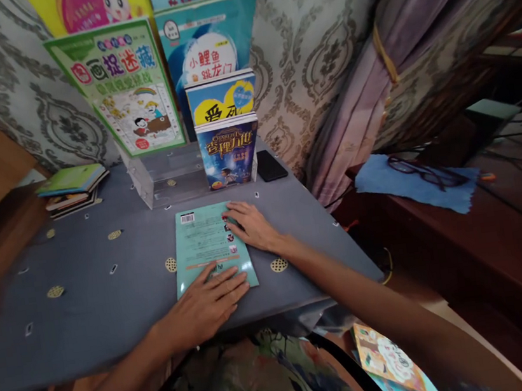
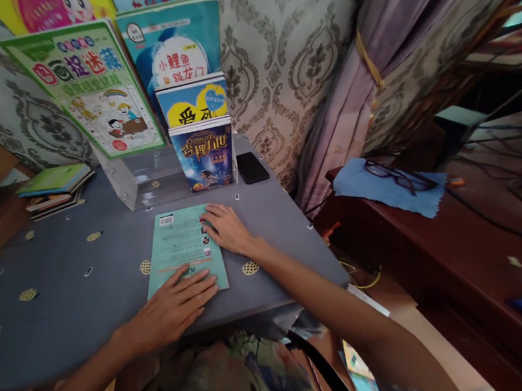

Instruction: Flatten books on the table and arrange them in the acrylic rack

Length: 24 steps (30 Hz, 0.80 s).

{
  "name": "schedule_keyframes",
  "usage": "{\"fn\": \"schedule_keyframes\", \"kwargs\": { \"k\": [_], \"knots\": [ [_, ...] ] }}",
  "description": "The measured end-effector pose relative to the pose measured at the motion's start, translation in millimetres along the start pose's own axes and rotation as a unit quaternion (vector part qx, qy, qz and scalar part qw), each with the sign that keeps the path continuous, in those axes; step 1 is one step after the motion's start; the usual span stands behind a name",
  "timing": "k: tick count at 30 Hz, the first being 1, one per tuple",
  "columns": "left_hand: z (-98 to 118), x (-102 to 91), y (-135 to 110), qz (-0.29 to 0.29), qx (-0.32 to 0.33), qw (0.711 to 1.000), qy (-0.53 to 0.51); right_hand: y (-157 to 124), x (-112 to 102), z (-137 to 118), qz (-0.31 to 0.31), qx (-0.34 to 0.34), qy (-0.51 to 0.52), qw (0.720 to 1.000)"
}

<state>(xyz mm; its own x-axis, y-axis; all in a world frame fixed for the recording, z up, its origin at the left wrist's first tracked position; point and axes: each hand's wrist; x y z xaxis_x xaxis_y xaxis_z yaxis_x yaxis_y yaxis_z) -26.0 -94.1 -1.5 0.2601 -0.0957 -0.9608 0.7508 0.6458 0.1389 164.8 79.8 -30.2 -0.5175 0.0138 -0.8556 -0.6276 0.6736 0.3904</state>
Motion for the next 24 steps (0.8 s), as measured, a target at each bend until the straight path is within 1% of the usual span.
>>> {"fn": "schedule_keyframes", "kwargs": {
  "k": [4, 9, 12, 14, 16, 19, 22, 24],
  "knots": [
    [-0.4, -1.9, -26.2, 0.024, -0.012, 1.0, 0.01, -13.6, -0.5, -7.9, 0.002, -0.021, 0.007, 1.0],
    [-6.8, -11.8, -61.3, 0.049, -0.03, 0.998, -0.003, -29.2, -5.1, -17.6, -0.005, -0.056, -0.001, 0.998],
    [-15.3, -17.2, -77.8, 0.063, -0.066, 0.995, -0.029, -40.0, -10.8, -25.9, -0.009, -0.079, -0.004, 0.997],
    [-23.2, -19.6, -84.6, 0.075, -0.093, 0.992, -0.043, -48.3, -15.4, -32.3, -0.016, -0.091, -0.002, 0.996],
    [-32.8, -21.3, -87.2, 0.085, -0.111, 0.989, -0.051, -57.2, -19.9, -38.6, -0.027, -0.1, 0.003, 0.995],
    [-50.5, -22.5, -83.8, 0.085, -0.149, 0.984, -0.057, -69.6, -24.7, -45.6, -0.043, -0.109, 0.01, 0.993],
    [-72.1, -23.1, -73.3, 0.079, -0.198, 0.975, -0.058, -77.4, -26.6, -48.4, -0.047, -0.112, 0.009, 0.993],
    [-88.0, -23.8, -63.6, 0.077, -0.215, 0.972, -0.059, -79.5, -27.0, -48.5, -0.05, -0.111, 0.007, 0.993]
  ]
}}
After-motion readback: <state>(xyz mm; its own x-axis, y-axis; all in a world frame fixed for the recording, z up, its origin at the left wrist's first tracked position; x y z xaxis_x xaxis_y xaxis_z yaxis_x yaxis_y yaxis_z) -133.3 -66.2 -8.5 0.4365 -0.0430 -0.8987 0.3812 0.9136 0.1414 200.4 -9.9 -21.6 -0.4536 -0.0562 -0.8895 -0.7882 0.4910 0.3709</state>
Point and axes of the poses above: each hand's wrist, its own y-axis towards the middle knuckle, its own x-axis out of the palm, z = x × y, and after that the axes turned 7 degrees about -y, right-handed
